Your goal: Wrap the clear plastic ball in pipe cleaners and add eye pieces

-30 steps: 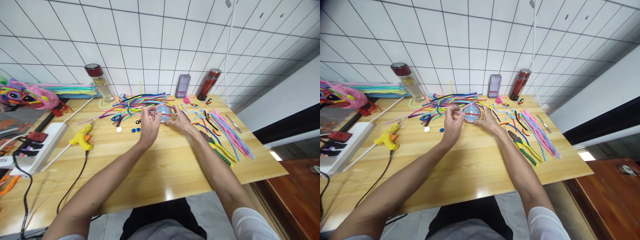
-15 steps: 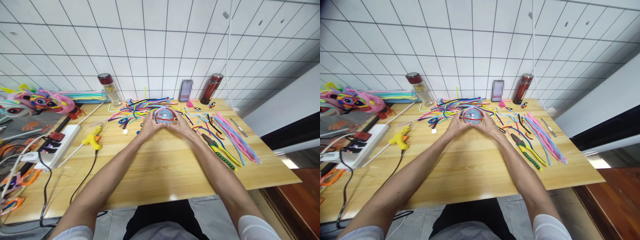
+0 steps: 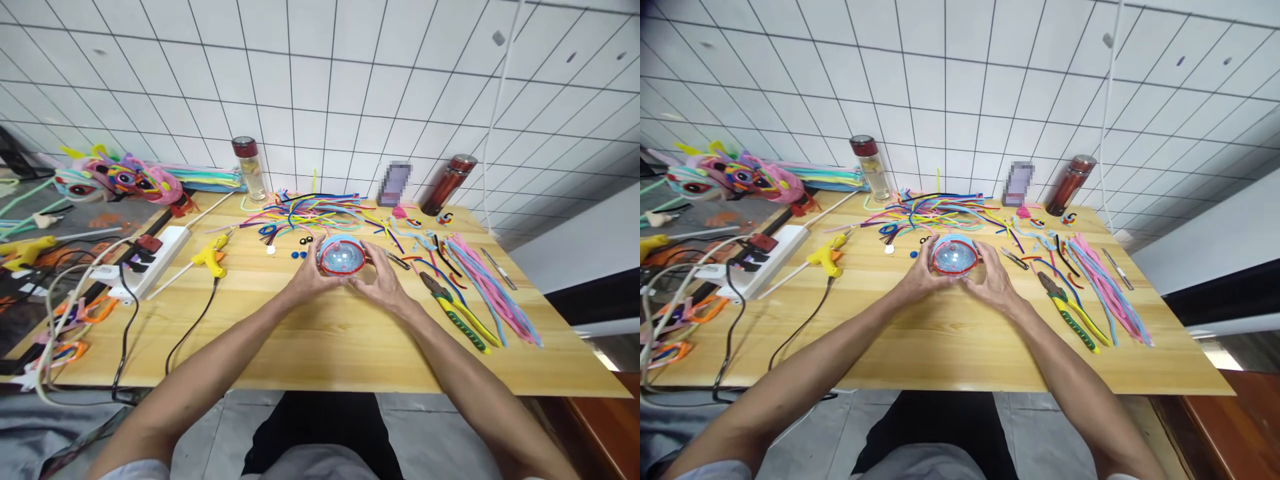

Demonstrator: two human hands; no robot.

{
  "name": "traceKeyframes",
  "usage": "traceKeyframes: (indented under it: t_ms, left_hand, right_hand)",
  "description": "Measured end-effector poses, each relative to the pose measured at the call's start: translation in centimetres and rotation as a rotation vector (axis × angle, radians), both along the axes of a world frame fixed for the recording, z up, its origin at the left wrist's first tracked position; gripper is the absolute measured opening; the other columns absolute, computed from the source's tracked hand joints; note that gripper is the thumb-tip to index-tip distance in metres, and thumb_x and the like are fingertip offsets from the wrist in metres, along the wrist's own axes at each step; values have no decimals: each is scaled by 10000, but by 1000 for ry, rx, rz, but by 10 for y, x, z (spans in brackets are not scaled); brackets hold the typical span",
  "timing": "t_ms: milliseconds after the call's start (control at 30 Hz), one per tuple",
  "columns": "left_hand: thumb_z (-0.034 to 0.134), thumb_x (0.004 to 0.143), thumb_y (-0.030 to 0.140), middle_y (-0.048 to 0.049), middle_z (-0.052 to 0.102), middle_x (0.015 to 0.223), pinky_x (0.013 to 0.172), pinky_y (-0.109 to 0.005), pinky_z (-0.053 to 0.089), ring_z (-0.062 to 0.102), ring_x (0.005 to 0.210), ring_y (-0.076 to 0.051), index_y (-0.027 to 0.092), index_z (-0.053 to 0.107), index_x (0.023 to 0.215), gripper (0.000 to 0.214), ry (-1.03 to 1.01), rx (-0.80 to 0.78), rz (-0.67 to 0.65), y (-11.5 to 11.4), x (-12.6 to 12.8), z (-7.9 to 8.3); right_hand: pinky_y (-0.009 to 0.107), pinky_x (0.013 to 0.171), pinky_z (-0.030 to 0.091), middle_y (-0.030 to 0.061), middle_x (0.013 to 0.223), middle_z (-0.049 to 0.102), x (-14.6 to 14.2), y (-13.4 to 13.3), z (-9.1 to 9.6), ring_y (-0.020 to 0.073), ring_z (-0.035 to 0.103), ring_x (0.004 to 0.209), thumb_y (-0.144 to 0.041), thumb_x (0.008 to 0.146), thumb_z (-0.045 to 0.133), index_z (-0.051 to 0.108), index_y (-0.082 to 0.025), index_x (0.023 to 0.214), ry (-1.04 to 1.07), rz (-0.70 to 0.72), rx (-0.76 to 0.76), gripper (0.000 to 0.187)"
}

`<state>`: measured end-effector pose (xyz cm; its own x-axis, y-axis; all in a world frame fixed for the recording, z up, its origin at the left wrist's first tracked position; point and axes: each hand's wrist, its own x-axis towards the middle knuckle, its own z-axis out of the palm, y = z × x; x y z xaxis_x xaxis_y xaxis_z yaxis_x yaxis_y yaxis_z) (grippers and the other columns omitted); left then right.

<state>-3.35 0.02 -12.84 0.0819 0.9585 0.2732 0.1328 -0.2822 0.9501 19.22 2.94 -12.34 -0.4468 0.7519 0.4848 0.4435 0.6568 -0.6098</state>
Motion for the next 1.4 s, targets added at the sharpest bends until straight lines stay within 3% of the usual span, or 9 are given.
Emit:
traceKeyframes:
  t_ms: [233, 467, 767, 933, 1033, 1133, 1400]
  left_hand:
    - [908, 678, 594, -190, 519, 1533, 1193, -463, 456, 540, 1419, -339, 178, 417, 1498, 1043, -89, -61, -28, -2, 0, -8]
    - [902, 707, 565, -189, 557, 1505, 1196, -485, 447, 558, 1392, -343, 169, 457, 1483, 978, 37, 4, 4, -6, -1, -4]
    - [868, 732, 614, -179, 608, 1461, 1171, -519, 464, 593, 1348, -362, 189, 543, 1445, 892, 231, 100, -23, -5, 0, -6]
    - [880, 654, 700, -243, 454, 1614, 1268, -587, 330, 419, 1517, -429, 154, 418, 1557, 1152, 288, 68, 0, -7, -3, -8]
    - [826, 722, 715, -253, 363, 1671, 1289, -569, 301, 357, 1562, -411, 149, 334, 1605, 1158, 178, 63, -29, -7, -5, -8]
    - [791, 772, 706, -258, 373, 1661, 1274, -575, 324, 390, 1543, -401, 144, 338, 1596, 1096, 102, 31, -36, -7, -7, -7]
    - [938, 605, 633, -254, 363, 1662, 1294, -537, 312, 363, 1559, -398, 142, 351, 1595, 1252, 143, 9, -37, -5, -4, -7]
  right_hand:
    - [585, 1119, 528, 195, 1577, 458, 5, -2, -7, 362, 528, 1411, -570, 907, 721, 320, -260, 1630, 37, 48, -37, 884]
    - [569, 1106, 535, 168, 1528, 534, 19, 3, -15, 358, 603, 1329, -652, 949, 627, 409, -277, 1607, 63, 89, -125, 788]
    - [542, 1104, 543, 154, 1504, 555, 13, 0, -18, 334, 594, 1339, -584, 903, 737, 459, -288, 1563, 33, 56, -156, 775]
    - [548, 1112, 533, 155, 1518, 544, 12, 0, -17, 343, 599, 1339, -578, 883, 756, 464, -283, 1555, 26, 39, -181, 790]
    - [554, 1114, 529, 157, 1492, 563, 11, 0, -15, 342, 607, 1327, -581, 892, 743, 476, -274, 1542, 19, 35, -186, 767]
    - [555, 1101, 539, 160, 1471, 574, 10, -1, -12, 340, 615, 1312, -600, 876, 756, 480, -272, 1534, 25, 26, -177, 785]
    - [569, 1111, 530, 186, 1509, 536, 9, -2, -10, 353, 610, 1319, -610, 843, 788, 431, -254, 1572, -4, 40, -161, 887]
